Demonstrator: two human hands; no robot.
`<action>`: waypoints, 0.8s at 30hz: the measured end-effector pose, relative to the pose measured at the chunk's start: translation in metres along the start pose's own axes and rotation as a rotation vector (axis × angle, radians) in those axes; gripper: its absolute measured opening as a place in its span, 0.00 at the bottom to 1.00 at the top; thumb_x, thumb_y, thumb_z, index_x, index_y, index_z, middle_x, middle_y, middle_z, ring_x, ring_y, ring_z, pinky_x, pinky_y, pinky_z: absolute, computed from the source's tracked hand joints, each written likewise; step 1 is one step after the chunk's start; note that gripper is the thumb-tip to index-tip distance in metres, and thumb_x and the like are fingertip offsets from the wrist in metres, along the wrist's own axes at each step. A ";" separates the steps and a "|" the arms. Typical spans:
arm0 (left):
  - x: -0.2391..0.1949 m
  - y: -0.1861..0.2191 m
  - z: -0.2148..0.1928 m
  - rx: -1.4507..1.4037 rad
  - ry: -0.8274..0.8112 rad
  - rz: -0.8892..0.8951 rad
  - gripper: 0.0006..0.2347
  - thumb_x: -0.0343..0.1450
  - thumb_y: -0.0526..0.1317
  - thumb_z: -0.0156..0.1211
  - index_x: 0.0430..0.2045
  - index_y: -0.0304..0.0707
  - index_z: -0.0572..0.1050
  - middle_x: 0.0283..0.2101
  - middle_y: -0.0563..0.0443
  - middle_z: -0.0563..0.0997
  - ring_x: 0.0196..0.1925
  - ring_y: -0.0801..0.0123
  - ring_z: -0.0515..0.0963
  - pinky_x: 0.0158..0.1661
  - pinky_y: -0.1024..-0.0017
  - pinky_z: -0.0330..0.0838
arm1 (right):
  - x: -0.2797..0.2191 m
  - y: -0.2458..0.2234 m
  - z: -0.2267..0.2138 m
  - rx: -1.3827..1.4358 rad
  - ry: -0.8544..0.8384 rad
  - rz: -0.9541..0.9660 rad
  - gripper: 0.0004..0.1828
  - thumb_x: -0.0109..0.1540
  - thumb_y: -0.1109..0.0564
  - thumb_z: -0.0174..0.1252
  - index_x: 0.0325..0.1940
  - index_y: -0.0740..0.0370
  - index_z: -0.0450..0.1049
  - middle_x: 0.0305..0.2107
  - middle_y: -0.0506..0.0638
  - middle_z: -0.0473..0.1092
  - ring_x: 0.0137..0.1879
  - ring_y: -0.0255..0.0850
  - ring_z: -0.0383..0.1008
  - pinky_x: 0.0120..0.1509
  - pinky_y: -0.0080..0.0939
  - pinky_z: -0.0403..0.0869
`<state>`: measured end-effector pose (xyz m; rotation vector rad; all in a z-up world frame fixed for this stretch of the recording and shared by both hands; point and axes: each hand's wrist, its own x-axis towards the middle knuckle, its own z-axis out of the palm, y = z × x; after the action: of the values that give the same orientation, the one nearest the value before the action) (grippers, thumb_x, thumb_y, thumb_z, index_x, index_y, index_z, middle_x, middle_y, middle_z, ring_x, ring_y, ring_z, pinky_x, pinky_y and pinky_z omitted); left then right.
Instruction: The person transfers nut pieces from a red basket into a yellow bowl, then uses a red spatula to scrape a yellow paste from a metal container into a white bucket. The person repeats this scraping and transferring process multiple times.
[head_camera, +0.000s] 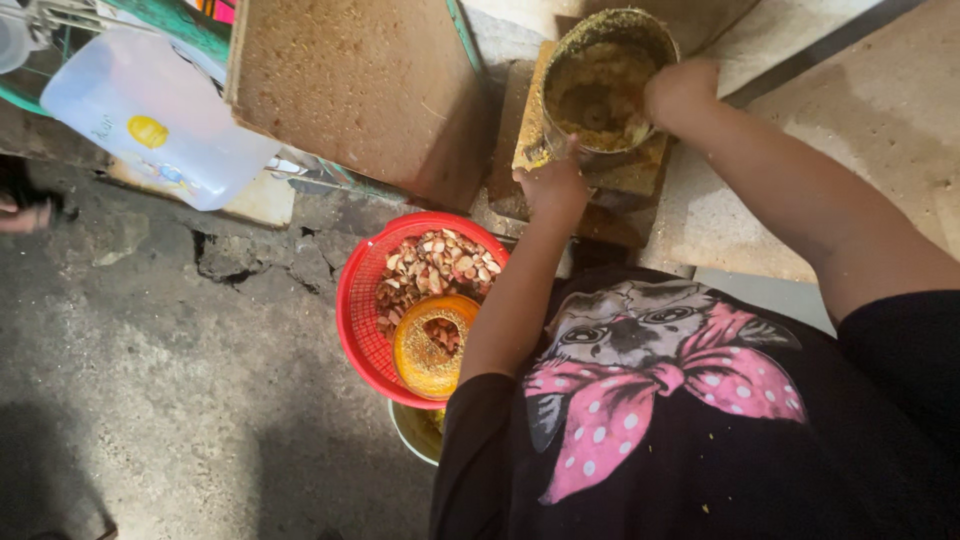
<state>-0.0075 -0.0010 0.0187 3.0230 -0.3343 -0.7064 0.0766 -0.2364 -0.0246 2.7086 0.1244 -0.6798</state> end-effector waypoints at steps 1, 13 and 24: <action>0.003 -0.001 -0.001 -0.022 -0.024 0.000 0.33 0.74 0.44 0.52 0.76 0.59 0.46 0.43 0.44 0.85 0.45 0.50 0.85 0.62 0.34 0.55 | -0.003 -0.002 -0.006 0.036 -0.034 -0.012 0.16 0.67 0.56 0.53 0.49 0.54 0.86 0.48 0.53 0.82 0.51 0.51 0.84 0.43 0.55 0.80; 0.015 -0.008 0.019 -0.134 -0.005 0.020 0.29 0.75 0.44 0.47 0.74 0.65 0.49 0.45 0.44 0.85 0.49 0.50 0.83 0.66 0.32 0.50 | -0.043 -0.019 -0.037 0.350 -0.194 -0.086 0.18 0.62 0.57 0.54 0.51 0.61 0.84 0.53 0.59 0.77 0.59 0.57 0.78 0.57 0.58 0.77; 0.015 -0.007 0.011 -0.060 -0.083 0.000 0.32 0.74 0.40 0.46 0.75 0.67 0.45 0.40 0.47 0.85 0.44 0.58 0.85 0.65 0.32 0.50 | -0.028 0.008 0.017 0.821 -0.256 -0.054 0.25 0.71 0.41 0.46 0.63 0.56 0.75 0.57 0.57 0.74 0.58 0.53 0.76 0.62 0.56 0.73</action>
<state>0.0020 0.0028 0.0014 2.9434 -0.3095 -0.8276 0.0456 -0.2496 -0.0232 3.3368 -0.1910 -1.3203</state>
